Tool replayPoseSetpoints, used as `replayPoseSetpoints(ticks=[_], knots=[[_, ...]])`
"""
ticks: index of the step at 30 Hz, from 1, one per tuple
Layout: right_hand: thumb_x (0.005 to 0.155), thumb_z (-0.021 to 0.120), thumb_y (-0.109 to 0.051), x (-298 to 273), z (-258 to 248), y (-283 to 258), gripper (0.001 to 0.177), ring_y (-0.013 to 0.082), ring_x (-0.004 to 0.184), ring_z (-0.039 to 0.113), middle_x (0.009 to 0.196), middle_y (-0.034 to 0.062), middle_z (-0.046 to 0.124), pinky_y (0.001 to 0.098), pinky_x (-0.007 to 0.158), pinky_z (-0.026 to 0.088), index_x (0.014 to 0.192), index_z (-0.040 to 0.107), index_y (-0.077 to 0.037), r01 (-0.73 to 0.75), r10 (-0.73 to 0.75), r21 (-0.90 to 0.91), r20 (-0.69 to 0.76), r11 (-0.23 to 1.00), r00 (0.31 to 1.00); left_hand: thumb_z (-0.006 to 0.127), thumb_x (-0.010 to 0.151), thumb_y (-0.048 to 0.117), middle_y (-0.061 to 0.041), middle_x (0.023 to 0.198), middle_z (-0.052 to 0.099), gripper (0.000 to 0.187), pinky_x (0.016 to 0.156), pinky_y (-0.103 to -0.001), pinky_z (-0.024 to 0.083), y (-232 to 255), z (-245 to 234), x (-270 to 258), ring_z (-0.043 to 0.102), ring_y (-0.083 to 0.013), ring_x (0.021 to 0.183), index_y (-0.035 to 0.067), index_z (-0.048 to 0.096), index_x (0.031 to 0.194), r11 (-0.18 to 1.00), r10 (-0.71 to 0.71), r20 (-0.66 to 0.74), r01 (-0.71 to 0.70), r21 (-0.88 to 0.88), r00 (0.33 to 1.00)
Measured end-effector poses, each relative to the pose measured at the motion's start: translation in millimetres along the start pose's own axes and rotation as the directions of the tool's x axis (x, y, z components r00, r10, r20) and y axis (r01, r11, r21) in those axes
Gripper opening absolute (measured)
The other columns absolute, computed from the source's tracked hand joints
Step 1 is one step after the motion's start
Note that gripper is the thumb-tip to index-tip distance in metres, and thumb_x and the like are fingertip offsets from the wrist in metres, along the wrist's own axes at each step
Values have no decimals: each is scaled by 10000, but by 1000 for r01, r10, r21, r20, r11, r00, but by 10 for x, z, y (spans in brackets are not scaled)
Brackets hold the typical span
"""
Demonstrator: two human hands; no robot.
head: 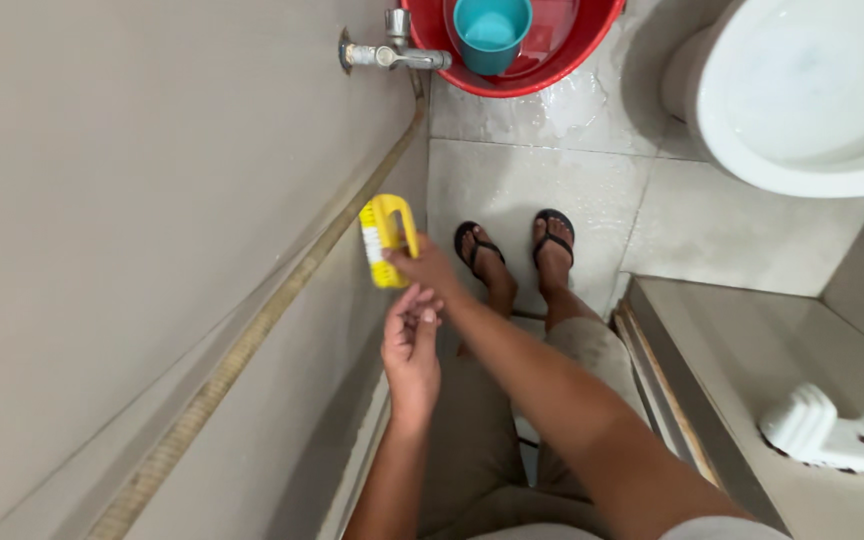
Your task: The person scrubs the tiled bathroom floor with a yellow sponge, then uses a yellow brush to clean the wall and baseboard near the toilet. They rinse the brush under running water from a wall tap.
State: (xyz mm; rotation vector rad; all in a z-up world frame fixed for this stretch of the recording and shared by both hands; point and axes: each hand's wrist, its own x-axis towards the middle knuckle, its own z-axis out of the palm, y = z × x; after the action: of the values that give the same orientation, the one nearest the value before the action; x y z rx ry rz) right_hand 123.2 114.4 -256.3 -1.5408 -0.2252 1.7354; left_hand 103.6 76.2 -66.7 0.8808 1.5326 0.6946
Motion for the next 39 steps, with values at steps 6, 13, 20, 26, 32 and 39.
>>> replayPoseSetpoints(ticks=[6, 13, 20, 26, 32, 39], knots=[[951, 694, -199, -158, -726, -1135, 600, 174, 956, 643, 1075, 87, 631, 327, 809, 573, 1478, 453, -42, 236, -188, 136, -294, 962, 937, 581, 1032, 48, -98, 1259, 669, 376, 938, -301, 531, 312, 122, -55, 649, -161, 1091, 2, 547, 1404, 999, -2, 17, 2, -35, 1000], [958, 724, -234, 509, -680, -2151, 555, 229, 1122, 705, 1264, 138, 686, 355, 952, 584, 1416, 485, -30, 382, -371, -32, -329, 924, 869, 581, 1035, 49, -114, 1278, 653, 381, 988, -312, 525, 310, 158, -140, 638, -170, 1117, -7, 544, 1410, 999, -3, 42, 4, -44, 999], [941, 733, -247, 299, -634, -2016, 578, 243, 1128, 692, 1244, 141, 684, 361, 965, 537, 1405, 465, -31, 463, -525, -253, -313, 849, 792, 583, 1024, 51, -110, 1271, 650, 378, 987, -308, 527, 150, 93, -77, 647, -170, 1130, 1, 554, 1398, 997, -63, 3, 63, -52, 998], [944, 716, -274, 505, -775, -2202, 538, 236, 1053, 726, 1187, 135, 718, 354, 913, 586, 1383, 515, -38, 228, -254, -116, -345, 967, 903, 590, 1022, 64, -109, 1272, 655, 390, 983, -302, 522, 58, 53, -63, 639, -174, 1120, -2, 548, 1404, 996, -60, 23, 61, -61, 998], [954, 708, -258, 270, -642, -1888, 640, 212, 1147, 656, 1310, 154, 628, 345, 958, 559, 1477, 406, -47, 376, -365, -27, -309, 926, 878, 600, 1032, 89, -106, 1250, 676, 380, 922, -293, 532, 79, 121, 7, 659, -171, 1085, -5, 559, 1398, 996, -74, -5, 73, -46, 997], [943, 699, -261, 389, -721, -2017, 624, 222, 1124, 670, 1295, 145, 631, 351, 936, 573, 1464, 426, -54, 319, -282, 53, -349, 946, 894, 601, 1034, 91, -105, 1265, 671, 381, 953, -289, 533, 73, 114, 37, 654, -161, 1100, -5, 556, 1400, 998, -30, 23, 31, -54, 999]])
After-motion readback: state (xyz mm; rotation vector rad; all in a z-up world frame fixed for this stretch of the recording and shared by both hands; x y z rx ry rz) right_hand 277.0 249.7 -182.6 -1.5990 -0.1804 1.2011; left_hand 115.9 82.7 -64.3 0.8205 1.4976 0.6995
